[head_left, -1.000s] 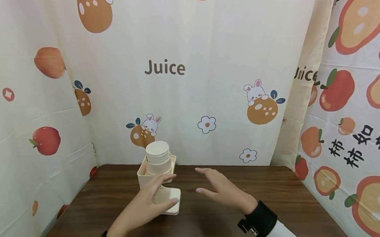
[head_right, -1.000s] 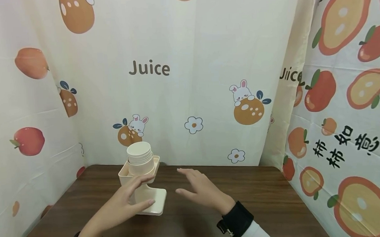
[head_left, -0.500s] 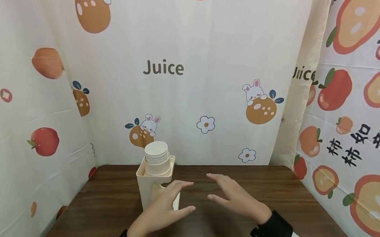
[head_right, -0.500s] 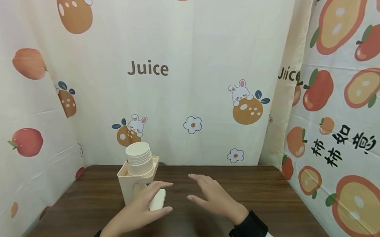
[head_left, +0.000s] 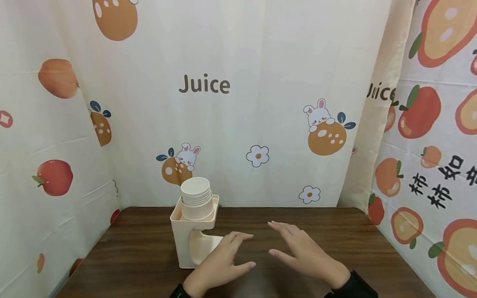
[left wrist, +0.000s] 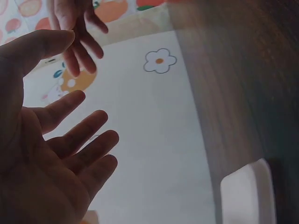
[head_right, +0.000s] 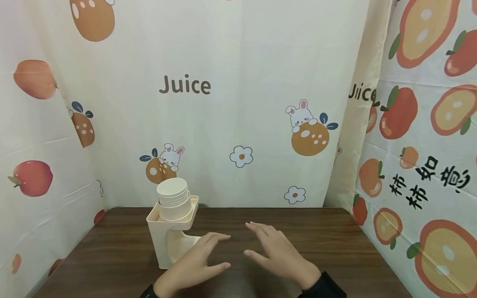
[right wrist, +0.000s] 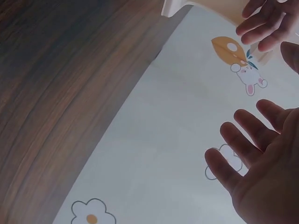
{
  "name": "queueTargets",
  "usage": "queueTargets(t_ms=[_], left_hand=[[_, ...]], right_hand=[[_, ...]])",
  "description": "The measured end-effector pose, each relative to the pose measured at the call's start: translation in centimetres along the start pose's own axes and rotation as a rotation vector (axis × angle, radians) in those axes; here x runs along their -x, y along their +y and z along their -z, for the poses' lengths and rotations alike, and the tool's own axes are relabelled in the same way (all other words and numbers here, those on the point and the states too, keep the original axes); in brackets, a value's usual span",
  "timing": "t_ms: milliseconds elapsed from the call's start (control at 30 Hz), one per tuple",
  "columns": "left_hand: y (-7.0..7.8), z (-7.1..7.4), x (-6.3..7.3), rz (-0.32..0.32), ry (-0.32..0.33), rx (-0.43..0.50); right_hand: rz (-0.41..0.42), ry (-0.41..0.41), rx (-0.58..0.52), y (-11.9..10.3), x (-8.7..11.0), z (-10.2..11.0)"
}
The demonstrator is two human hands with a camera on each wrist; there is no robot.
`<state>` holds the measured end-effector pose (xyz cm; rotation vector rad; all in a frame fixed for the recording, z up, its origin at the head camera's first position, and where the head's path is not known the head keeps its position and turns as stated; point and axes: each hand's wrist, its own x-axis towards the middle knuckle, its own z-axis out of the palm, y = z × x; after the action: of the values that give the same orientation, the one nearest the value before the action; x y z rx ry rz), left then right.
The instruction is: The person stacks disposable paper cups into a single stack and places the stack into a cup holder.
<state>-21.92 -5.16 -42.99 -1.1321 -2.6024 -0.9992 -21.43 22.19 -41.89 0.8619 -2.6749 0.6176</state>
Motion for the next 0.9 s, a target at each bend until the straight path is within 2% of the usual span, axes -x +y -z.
queueTargets(t_ms=[133,233,367,533,900], left_hand=[[-0.4,-0.9,-0.6,0.047,-0.017,-0.015],[-0.8,-1.6,-1.0,0.062,-0.01,-0.07],[-1.1,-2.5,-1.6,0.055,0.014,-0.191],[-1.4,-3.8,-2.2,0.026,0.045,-0.315],[-1.5,-5.5,-3.4,0.068,-0.012,-0.394]], right_hand=[[0.014,0.018,0.038,0.4,0.2,-0.3],[0.022,0.04,0.085,0.9,0.4,-0.6],[0.01,0.05,0.142,1.5,0.6,-1.0],[-0.048,0.034,0.21,2.2,0.8,-1.5],[-0.134,-0.001,0.248,3.2,1.1,-2.3]])
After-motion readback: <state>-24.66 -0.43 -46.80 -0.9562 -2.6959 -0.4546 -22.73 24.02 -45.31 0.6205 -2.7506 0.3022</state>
